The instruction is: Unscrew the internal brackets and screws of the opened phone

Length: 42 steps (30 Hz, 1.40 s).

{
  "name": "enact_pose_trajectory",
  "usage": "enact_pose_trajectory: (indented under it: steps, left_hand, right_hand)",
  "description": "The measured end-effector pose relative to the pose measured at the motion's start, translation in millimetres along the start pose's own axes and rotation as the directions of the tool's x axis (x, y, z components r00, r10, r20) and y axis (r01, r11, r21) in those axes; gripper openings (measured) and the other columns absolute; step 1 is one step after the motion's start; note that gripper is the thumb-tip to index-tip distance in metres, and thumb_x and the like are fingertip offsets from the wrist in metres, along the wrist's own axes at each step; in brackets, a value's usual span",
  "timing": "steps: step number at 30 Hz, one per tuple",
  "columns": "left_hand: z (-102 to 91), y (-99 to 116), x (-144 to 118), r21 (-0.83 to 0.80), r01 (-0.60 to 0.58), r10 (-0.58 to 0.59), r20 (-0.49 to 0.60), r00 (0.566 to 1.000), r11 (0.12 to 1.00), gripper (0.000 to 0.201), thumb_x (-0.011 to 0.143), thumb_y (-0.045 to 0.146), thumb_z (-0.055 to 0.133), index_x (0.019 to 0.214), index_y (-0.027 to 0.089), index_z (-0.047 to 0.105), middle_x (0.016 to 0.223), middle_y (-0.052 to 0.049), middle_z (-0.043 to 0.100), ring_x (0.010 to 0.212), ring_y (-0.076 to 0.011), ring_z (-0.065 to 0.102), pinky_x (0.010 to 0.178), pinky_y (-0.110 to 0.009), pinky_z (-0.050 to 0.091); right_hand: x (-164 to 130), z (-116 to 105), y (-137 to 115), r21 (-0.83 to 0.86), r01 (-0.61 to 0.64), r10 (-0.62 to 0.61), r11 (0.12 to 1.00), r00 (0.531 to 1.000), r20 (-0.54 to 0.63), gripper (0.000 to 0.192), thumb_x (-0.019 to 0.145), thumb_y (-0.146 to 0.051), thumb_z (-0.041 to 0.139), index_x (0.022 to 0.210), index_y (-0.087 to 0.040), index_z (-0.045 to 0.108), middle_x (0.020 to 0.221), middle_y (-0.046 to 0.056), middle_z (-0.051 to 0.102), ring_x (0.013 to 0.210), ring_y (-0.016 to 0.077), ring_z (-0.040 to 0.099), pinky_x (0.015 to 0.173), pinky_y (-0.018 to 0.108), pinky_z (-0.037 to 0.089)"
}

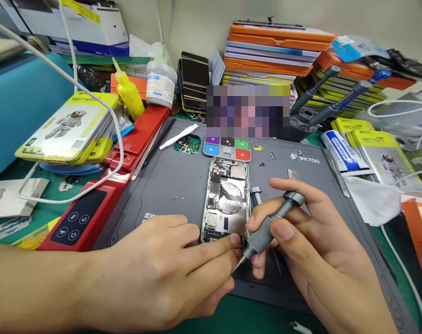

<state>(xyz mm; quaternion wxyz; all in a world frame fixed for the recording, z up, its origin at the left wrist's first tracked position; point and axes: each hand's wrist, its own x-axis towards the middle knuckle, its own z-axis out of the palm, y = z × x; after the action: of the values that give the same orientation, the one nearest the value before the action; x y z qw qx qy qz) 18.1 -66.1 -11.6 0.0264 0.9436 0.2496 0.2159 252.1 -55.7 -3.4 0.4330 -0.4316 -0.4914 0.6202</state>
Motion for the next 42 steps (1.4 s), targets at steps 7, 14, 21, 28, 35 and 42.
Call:
enact_pose_trajectory:
  steps: [7,14,21,28,35,42]
  left_hand:
    - [-1.5,-0.5,-1.4,0.002,-0.017,0.017,0.003,1.000,1.000,0.028,0.111,0.020,0.055,0.130,0.012,0.074,0.131,-0.004,0.080,0.067,-0.0143,0.065,0.051,-0.034,0.048]
    - [-2.4,-1.4,0.6,-0.016,-0.004,0.004,0.016,1.000,1.000,0.032,0.116,0.024,0.049,0.130,0.012,0.076,0.135,-0.001,0.079,0.066,-0.0154,0.064,0.049,-0.035,0.049]
    - [-2.4,-0.7,-0.3,-0.020,-0.001,0.001,0.014,1.000,1.000,0.034,0.117,0.025,0.049,0.134,0.011,0.074,0.137,-0.002,0.078,0.068,-0.0159,0.065,0.049,-0.035,0.049]
    - [-3.5,-1.3,-1.0,-0.027,-0.016,0.017,0.030,0.999,1.000,0.034,0.117,0.026,0.048,0.131,0.012,0.076,0.137,-0.004,0.078,0.070,-0.0160,0.066,0.051,-0.034,0.049]
    - [-2.2,-2.1,0.1,-0.033,-0.011,0.011,0.018,1.000,0.999,0.035,0.117,0.026,0.049,0.133,0.010,0.075,0.135,-0.005,0.079,0.066,-0.0165,0.062,0.049,-0.035,0.049]
    - [-2.4,-2.6,0.8,-0.023,-0.028,0.028,0.015,0.999,0.999,0.037,0.117,0.028,0.048,0.133,0.007,0.074,0.133,-0.006,0.080,0.063,-0.0163,0.060,0.047,-0.035,0.049]
  right_hand:
    - [-0.2,-2.3,1.9,0.002,-0.002,0.002,1.000,1.000,0.003,0.027,0.104,-0.037,0.068,0.130,-0.037,0.059,0.092,-0.001,0.076,0.056,0.0145,0.073,0.053,0.026,0.067]
    - [1.5,-2.1,1.3,0.001,-0.007,0.007,1.000,1.000,0.017,0.026,0.104,-0.038,0.068,0.128,-0.041,0.061,0.092,-0.004,0.076,0.057,0.0127,0.073,0.055,0.024,0.067]
    - [0.6,-1.0,0.4,0.000,-0.003,0.003,1.000,1.000,0.007,0.025,0.104,-0.036,0.068,0.128,-0.039,0.062,0.092,-0.003,0.077,0.057,0.0125,0.073,0.054,0.023,0.067]
    - [0.3,-0.2,-0.6,-0.012,0.004,-0.004,1.000,1.000,0.011,0.025,0.104,-0.035,0.068,0.128,-0.040,0.063,0.092,-0.004,0.077,0.057,0.0119,0.074,0.056,0.022,0.067]
    - [1.1,-0.8,1.1,-0.014,0.021,-0.021,1.000,1.000,0.021,0.026,0.104,-0.034,0.068,0.129,-0.040,0.064,0.092,-0.005,0.077,0.057,0.0101,0.073,0.058,0.020,0.067]
    - [2.7,-3.2,2.7,-0.006,0.068,-0.068,0.998,0.997,0.038,0.026,0.104,-0.033,0.067,0.130,-0.038,0.064,0.092,-0.004,0.078,0.056,0.0114,0.074,0.056,0.021,0.067]
